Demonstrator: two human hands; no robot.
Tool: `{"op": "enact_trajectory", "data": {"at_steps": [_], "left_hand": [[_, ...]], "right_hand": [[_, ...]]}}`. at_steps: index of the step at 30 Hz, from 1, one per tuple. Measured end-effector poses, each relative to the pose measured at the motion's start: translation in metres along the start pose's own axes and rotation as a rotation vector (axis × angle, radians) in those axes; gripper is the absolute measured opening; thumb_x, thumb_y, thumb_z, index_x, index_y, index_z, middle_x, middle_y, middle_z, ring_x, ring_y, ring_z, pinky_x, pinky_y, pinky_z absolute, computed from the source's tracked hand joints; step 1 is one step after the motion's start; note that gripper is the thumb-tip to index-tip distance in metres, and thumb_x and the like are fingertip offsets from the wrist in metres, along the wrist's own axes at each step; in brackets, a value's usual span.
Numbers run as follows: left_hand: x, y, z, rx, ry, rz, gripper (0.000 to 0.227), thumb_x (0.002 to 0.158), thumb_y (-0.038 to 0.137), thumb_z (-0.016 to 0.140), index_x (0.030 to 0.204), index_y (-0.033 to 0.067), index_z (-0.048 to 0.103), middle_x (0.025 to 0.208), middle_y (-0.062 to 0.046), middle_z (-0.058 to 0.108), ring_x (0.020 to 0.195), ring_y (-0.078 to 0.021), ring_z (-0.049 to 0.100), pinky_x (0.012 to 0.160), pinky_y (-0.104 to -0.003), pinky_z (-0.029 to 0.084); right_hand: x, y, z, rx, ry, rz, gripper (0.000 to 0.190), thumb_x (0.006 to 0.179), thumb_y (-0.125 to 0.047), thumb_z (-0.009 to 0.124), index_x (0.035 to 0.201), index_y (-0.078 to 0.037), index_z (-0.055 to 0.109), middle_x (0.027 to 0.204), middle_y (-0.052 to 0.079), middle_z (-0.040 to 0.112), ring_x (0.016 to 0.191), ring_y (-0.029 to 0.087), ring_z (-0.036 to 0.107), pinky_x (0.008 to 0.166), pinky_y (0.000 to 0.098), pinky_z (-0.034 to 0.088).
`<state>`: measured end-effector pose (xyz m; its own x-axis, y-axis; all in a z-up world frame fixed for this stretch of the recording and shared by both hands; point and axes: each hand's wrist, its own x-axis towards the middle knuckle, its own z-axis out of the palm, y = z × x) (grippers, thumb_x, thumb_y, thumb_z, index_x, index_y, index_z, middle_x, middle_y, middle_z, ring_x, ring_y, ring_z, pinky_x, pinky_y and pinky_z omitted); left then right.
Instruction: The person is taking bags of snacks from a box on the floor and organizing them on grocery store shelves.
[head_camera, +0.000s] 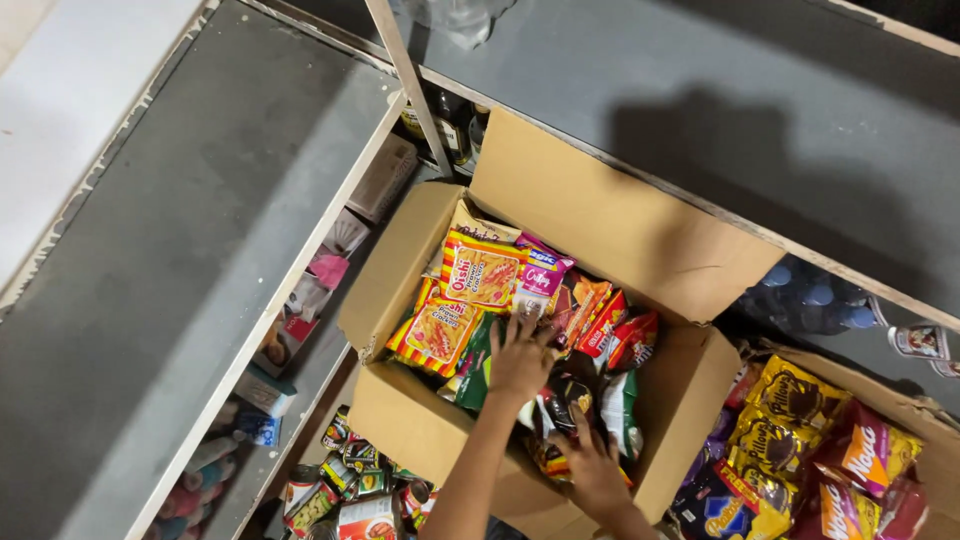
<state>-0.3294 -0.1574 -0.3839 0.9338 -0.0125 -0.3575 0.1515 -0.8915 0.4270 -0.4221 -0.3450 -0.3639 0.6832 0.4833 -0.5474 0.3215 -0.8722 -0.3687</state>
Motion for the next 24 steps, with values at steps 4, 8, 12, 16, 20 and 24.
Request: {"op": "enact_trajectory", "data": {"at_steps": [4, 8, 12, 16, 20, 24], "left_hand": [[-0.018, 0.007, 0.026, -0.048, -0.414, -0.187, 0.045, 0.107, 0.045, 0.037, 0.15, 0.0341, 0.044, 0.166, -0.001, 0.026, 0.157, -0.0246, 0.014, 0.119, -0.072, -0.001], [-0.035, 0.003, 0.059, -0.022, -0.386, -0.161, 0.048, 0.104, 0.042, 0.043, 0.15, 0.0285, 0.046, 0.162, -0.001, 0.037, 0.154, -0.0259, 0.022, 0.119, -0.074, -0.001], [-0.054, -0.006, 0.041, -0.455, -0.014, -0.138, 0.048, 0.1, 0.031, 0.054, 0.147, 0.0206, 0.05, 0.155, -0.007, 0.047, 0.145, -0.0285, 0.041, 0.121, -0.06, 0.017], [-0.043, -0.045, -0.003, -0.614, 0.31, -0.222, 0.048, 0.095, 0.016, 0.06, 0.142, 0.0104, 0.055, 0.144, -0.015, 0.059, 0.134, -0.0346, 0.057, 0.119, -0.043, 0.044], [-0.015, -0.082, -0.064, -0.579, 0.623, -0.179, 0.062, 0.093, 0.016, 0.069, 0.148, -0.001, 0.045, 0.155, -0.029, 0.041, 0.141, -0.0456, 0.043, 0.119, -0.047, 0.035], [0.031, -0.117, -0.062, -0.566, 0.431, -0.163, 0.092, 0.085, 0.038, 0.077, 0.155, -0.0007, 0.031, 0.165, -0.032, 0.022, 0.151, -0.0448, 0.029, 0.122, -0.046, 0.028]], "right_hand": [[0.05, 0.051, -0.001, 0.475, -0.147, 0.016, 0.077, 0.068, -0.017, 0.092, 0.137, -0.024, 0.058, 0.147, 0.017, 0.043, 0.127, 0.041, 0.055, 0.101, 0.0527, 0.044], [0.14, 0.059, -0.035, 0.521, 0.336, -0.117, 0.039, 0.084, -0.018, 0.076, 0.12, -0.007, 0.066, 0.108, 0.013, 0.072, 0.101, 0.034, 0.072, 0.087, 0.0393, 0.057], [0.235, 0.021, -0.061, 0.257, 0.567, -0.326, 0.082, 0.075, -0.03, 0.083, 0.144, -0.004, 0.047, 0.142, 0.023, 0.053, 0.137, 0.042, 0.045, 0.11, 0.0527, 0.036], [0.287, 0.011, -0.072, 0.16, 0.445, -0.077, 0.107, 0.07, -0.038, 0.087, 0.155, -0.007, 0.031, 0.157, 0.023, 0.036, 0.143, 0.044, 0.031, 0.109, 0.0635, 0.026], [0.264, -0.018, -0.106, 0.064, 0.238, 0.063, 0.116, 0.063, -0.046, 0.092, 0.156, -0.018, 0.028, 0.151, 0.02, 0.039, 0.141, 0.038, 0.032, 0.109, 0.0693, 0.022], [0.254, 0.025, -0.073, -0.057, 0.354, -0.039, 0.065, 0.072, -0.052, 0.083, 0.129, -0.027, 0.069, 0.135, 0.014, 0.053, 0.135, 0.034, 0.045, 0.115, 0.0544, 0.039]]}}
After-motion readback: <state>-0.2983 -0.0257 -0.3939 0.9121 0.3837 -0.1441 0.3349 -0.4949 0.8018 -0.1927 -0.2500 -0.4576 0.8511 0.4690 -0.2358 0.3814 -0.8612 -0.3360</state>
